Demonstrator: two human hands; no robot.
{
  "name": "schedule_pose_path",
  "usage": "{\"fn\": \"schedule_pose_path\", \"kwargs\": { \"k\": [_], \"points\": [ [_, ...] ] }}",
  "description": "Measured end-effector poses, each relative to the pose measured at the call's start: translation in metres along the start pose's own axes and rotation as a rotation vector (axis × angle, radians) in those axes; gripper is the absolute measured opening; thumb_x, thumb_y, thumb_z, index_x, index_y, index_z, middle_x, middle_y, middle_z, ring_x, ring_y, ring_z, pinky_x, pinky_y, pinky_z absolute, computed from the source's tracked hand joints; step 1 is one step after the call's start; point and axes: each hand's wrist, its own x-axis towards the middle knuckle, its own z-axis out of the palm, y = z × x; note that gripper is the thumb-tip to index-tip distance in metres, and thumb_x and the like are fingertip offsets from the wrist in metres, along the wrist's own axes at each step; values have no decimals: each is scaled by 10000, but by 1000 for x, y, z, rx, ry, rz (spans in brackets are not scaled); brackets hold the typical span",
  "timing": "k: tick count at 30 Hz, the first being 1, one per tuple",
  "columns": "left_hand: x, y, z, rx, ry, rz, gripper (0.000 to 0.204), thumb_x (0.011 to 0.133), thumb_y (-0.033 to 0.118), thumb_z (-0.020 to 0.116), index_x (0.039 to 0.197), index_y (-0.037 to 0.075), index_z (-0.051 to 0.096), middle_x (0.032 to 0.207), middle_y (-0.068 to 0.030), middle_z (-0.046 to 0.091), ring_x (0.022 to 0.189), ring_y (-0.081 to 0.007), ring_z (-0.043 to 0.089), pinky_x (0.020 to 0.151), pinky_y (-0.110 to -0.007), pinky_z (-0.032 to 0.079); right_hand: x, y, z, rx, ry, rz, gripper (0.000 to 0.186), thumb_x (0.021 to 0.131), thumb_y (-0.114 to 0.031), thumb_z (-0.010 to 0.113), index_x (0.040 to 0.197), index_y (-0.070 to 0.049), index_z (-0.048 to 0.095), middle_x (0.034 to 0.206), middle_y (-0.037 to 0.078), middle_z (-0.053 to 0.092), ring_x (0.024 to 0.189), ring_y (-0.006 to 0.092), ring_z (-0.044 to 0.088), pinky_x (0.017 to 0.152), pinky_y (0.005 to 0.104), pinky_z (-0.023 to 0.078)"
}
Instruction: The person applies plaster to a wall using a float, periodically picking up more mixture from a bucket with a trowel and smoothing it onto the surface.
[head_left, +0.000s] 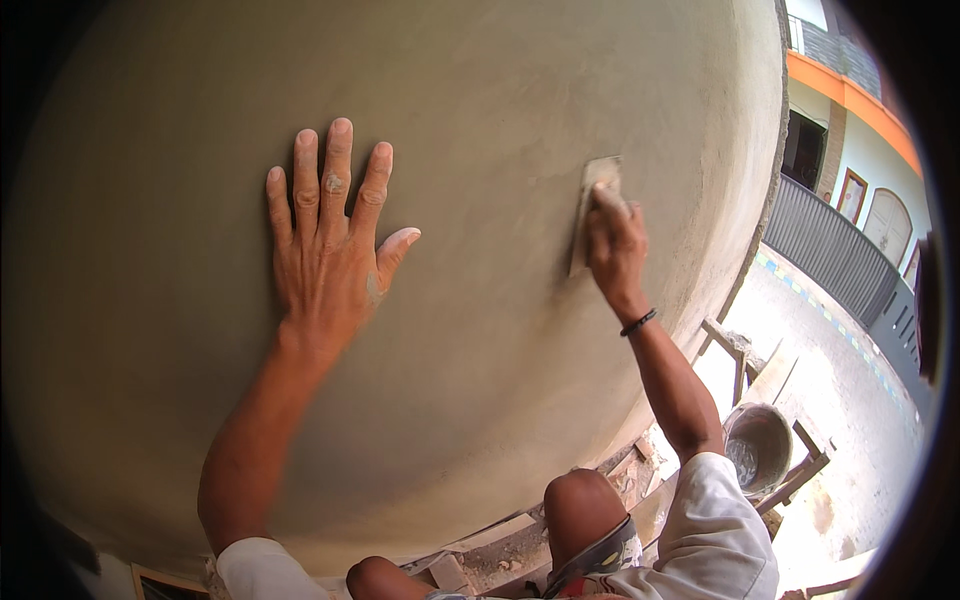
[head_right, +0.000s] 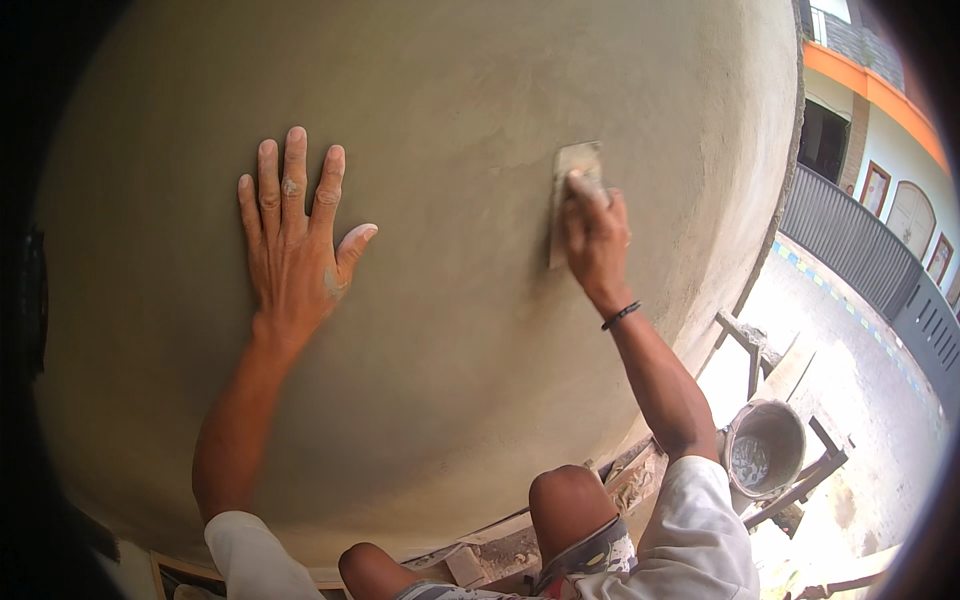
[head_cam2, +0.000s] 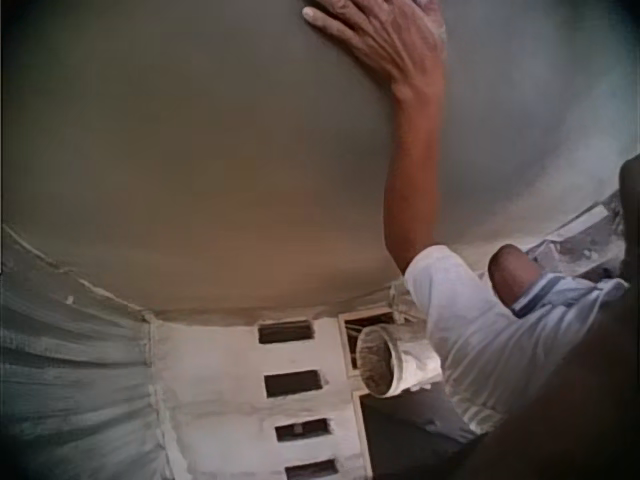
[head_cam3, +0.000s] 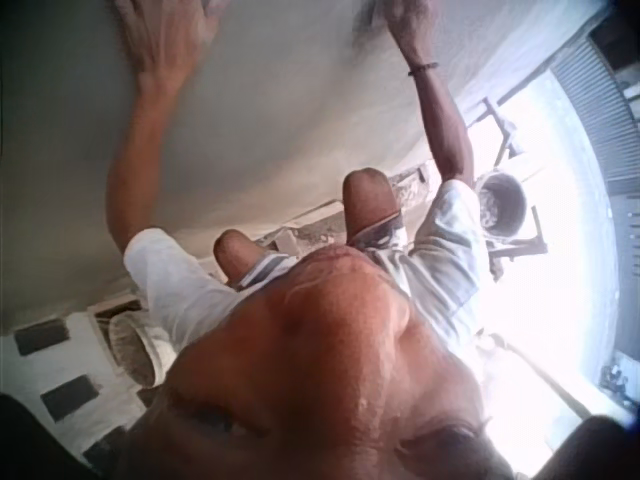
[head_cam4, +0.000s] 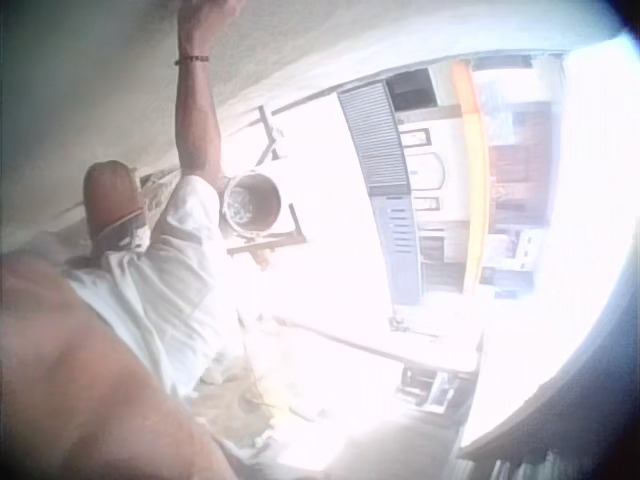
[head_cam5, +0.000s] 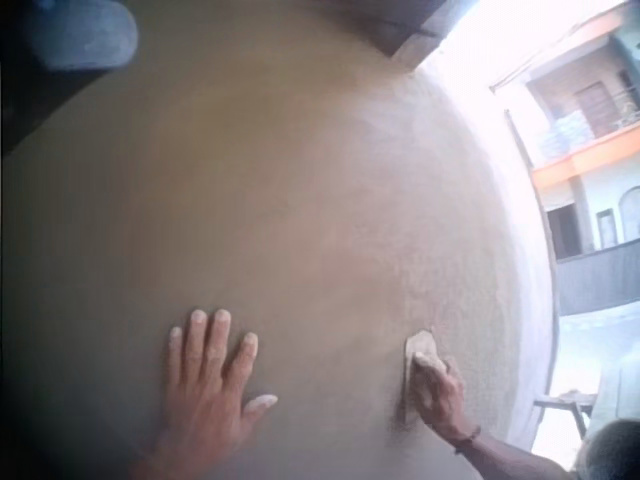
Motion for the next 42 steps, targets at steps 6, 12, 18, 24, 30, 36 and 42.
{"fn": "schedule_pose_path", "kwargs": {
  "k": [6,12,18,24,30,36,42],
  "points": [
    [-4,0,6,19,32,-3,799,870,541,596,1529,225,272,1605,-95,177,1466,-333,178,1152,-557,206,108,-22,-8,-36,-43,-132,314,898,-133,608,1206,-143,666,993,172,621,920,335,595,805,390,483],
    [-12,-5,17,16,64,-10,803,865,591,570,1526,246,274,1608,-73,172,1471,-312,169,1166,-540,183,-23,-19,5,-86,-122,-143,344,872,-107,637,1211,-150,666,919,168,620,877,302,602,806,381,488],
    [-8,-9,10,-6,86,8,823,849,572,601,1527,242,270,1602,-69,196,1465,-307,196,1162,-537,202,112,-57,5,-62,-75,-189,285,908,-121,594,1181,-126,673,933,151,638,867,299,591,793,385,486],
    [-11,-6,18,-33,85,12,825,847,597,582,1525,244,272,1598,-59,210,1464,-298,199,1171,-531,187,-15,-36,7,-109,-93,-194,316,916,-77,556,1206,-132,669,930,169,625,849,316,585,795,390,487],
    [-11,-10,11,5,77,22,799,864,610,549,1521,242,283,1598,-48,207,1469,-281,183,1178,-523,179,112,-46,2,-80,-50,-182,301,908,-134,604,1200,-100,670,924,151,635,836,257,608,796,369,492],
    [-14,-14,20,-44,81,20,768,881,597,534,1515,234,300,1605,-53,181,1475,-278,155,1180,-520,169,26,-65,24,-130,-83,-268,276,912,-128,588,1168,-134,691,1048,183,662,930,332,619,860,409,486],
    [-11,-12,11,-127,77,34,751,875,566,571,1500,219,339,1606,-79,169,1475,-299,148,1177,-532,168,193,-96,20,-61,-14,-268,269,913,-168,574,1154,-116,681,949,155,674,901,316,602,843,415,480]
  ]
}}
